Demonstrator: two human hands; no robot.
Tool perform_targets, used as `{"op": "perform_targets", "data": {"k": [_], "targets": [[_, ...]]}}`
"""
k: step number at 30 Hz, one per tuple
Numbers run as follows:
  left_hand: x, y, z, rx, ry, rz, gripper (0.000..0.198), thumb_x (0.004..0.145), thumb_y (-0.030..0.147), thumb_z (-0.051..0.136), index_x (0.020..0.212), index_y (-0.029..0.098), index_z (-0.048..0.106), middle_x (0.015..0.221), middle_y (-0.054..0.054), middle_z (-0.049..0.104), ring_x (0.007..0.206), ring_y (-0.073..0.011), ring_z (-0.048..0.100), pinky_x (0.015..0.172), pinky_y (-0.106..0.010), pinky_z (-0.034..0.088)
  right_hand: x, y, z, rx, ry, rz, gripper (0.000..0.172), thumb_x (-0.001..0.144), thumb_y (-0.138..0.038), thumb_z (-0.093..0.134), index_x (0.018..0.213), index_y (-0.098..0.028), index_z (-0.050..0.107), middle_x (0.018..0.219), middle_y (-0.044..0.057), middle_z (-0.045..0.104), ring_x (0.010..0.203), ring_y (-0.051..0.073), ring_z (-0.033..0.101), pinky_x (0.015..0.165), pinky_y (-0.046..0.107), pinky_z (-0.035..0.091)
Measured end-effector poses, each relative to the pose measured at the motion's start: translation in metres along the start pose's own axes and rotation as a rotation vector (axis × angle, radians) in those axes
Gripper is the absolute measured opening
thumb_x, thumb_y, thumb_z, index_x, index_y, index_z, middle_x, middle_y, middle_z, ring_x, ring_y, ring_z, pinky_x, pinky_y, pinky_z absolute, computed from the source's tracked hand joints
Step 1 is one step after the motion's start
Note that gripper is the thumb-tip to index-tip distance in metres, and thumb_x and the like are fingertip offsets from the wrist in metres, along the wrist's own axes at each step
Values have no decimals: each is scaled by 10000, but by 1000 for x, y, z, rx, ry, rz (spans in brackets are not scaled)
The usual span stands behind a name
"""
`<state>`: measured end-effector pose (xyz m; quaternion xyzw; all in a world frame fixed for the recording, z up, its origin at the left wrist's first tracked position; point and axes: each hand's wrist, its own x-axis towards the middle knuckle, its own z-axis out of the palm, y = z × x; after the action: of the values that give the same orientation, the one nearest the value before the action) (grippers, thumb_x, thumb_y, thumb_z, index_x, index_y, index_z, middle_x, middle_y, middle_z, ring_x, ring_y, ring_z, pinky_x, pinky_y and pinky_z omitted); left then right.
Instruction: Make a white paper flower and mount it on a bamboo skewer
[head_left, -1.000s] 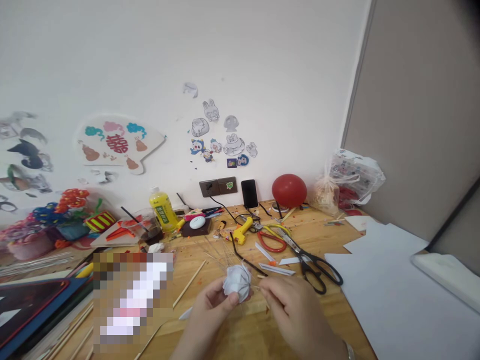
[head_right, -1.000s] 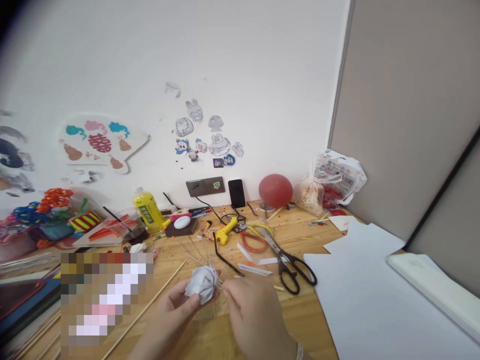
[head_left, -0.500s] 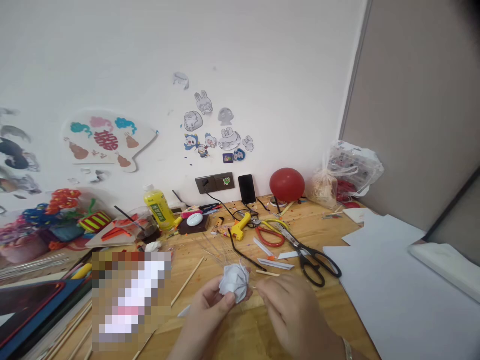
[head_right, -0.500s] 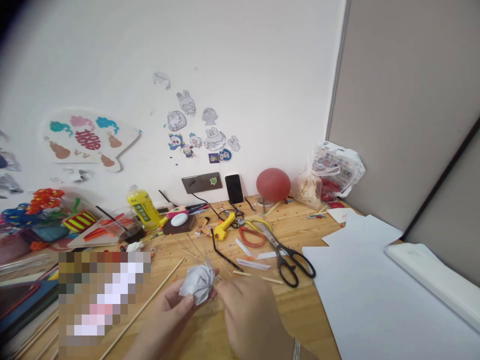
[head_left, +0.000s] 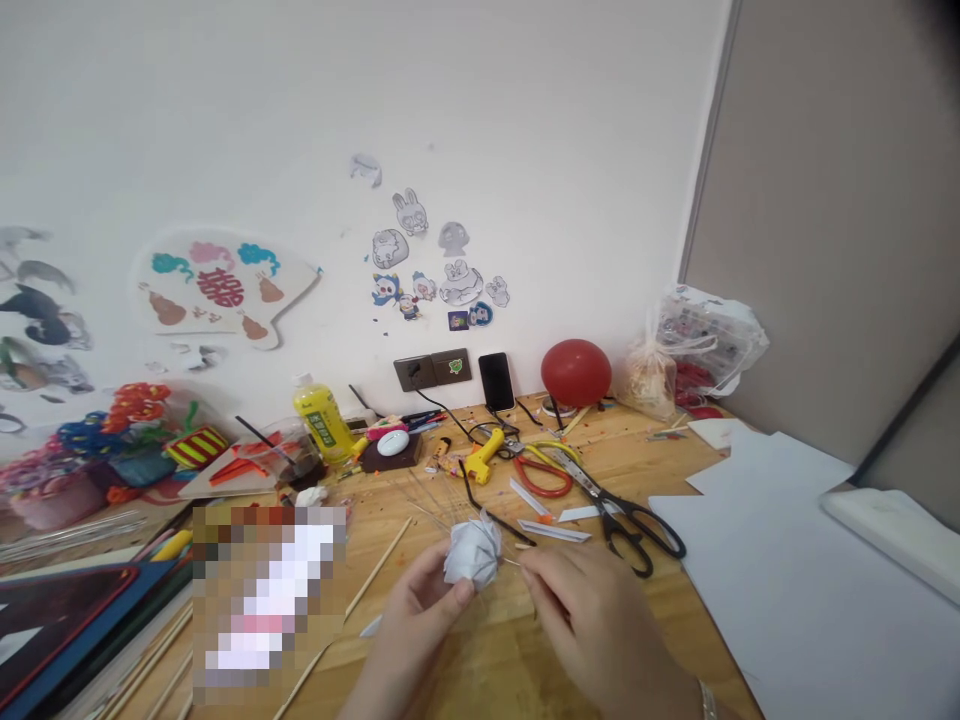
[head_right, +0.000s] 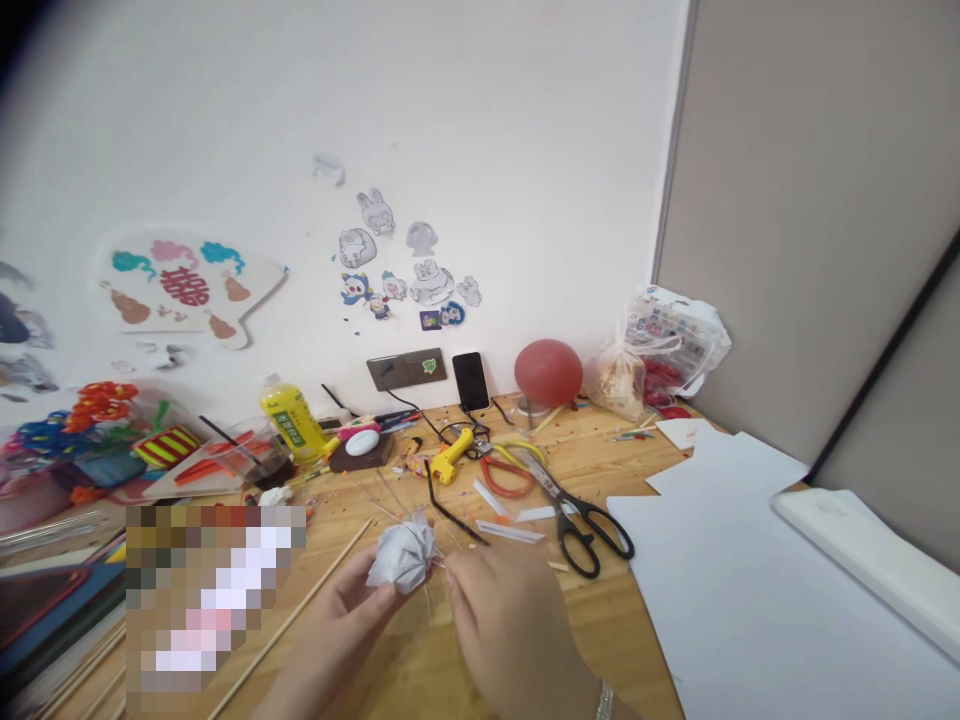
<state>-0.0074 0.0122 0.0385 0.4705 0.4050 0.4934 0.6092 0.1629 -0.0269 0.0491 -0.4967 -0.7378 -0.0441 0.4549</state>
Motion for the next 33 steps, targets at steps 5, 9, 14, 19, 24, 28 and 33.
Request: {"op": "perform_targets", "data": {"k": [5, 9, 14, 19, 24, 28, 33], "targets": [[0, 1, -5, -68, 97, 61, 430, 497, 328, 803, 887, 198, 675, 945, -69, 700, 895, -240, 624, 868, -358, 444, 6, 3, -5, 285, -191, 222, 222, 851, -215, 404, 768, -190, 609, 680, 10, 638, 634, 142, 567, 564, 240, 380], [0, 5, -10, -77, 139, 111, 413, 453, 300, 823, 830, 199, 686, 893, -54, 709, 858, -235, 631, 819, -337, 468, 12, 7, -7, 630, -336, 400, 315, 860, -356, 393, 737, -164, 611, 599, -7, 546, 581, 122, 502, 526, 229, 360], [-2, 9, -11, -26, 70, 132, 404, 432, 327, 826, 794, 204, 697, 859, -47, 710, 839, -231, 631, 775, -311, 477, 14, 15, -6, 1028, -539, 584, 364, 812, -451, 462, 725, -129, 608, 415, -96, 316, 387, 56, 253, 405, 195, 199], [-9, 19, -10, -25, 57, 143, 427, 430, 354, 823, 810, 210, 693, 896, -59, 711, 876, -246, 627, 811, -331, 465, 10, 19, -6, 1158, -696, 547, 322, 804, -421, 524, 841, -124, 644, 433, -93, 355, 385, 39, 266, 406, 185, 189], [-13, 22, -8, -61, 61, 146, 492, 403, 372, 829, 844, 213, 682, 980, -76, 689, 913, -277, 616, 811, -366, 472, 10, 10, -7, 837, -509, 393, 243, 821, -343, 502, 848, -176, 676, 562, -30, 546, 500, 87, 463, 456, 197, 314], [-13, 19, -1, -38, 62, 189, 503, 431, 400, 812, 880, 224, 666, 922, -59, 688, 814, -259, 633, 708, -347, 505, 11, -1, -12, 389, -383, 189, 252, 850, -231, 436, 719, -194, 647, 642, -2, 644, 599, 132, 560, 523, 228, 358], [-3, 16, 0, -51, 146, 104, 363, 530, 349, 779, 825, 171, 667, 787, -55, 699, 710, -214, 638, 702, -336, 508, 5, -5, -12, -43, -155, -128, 245, 829, -142, 389, 758, -187, 619, 616, 18, 620, 579, 162, 544, 528, 271, 321]]}}
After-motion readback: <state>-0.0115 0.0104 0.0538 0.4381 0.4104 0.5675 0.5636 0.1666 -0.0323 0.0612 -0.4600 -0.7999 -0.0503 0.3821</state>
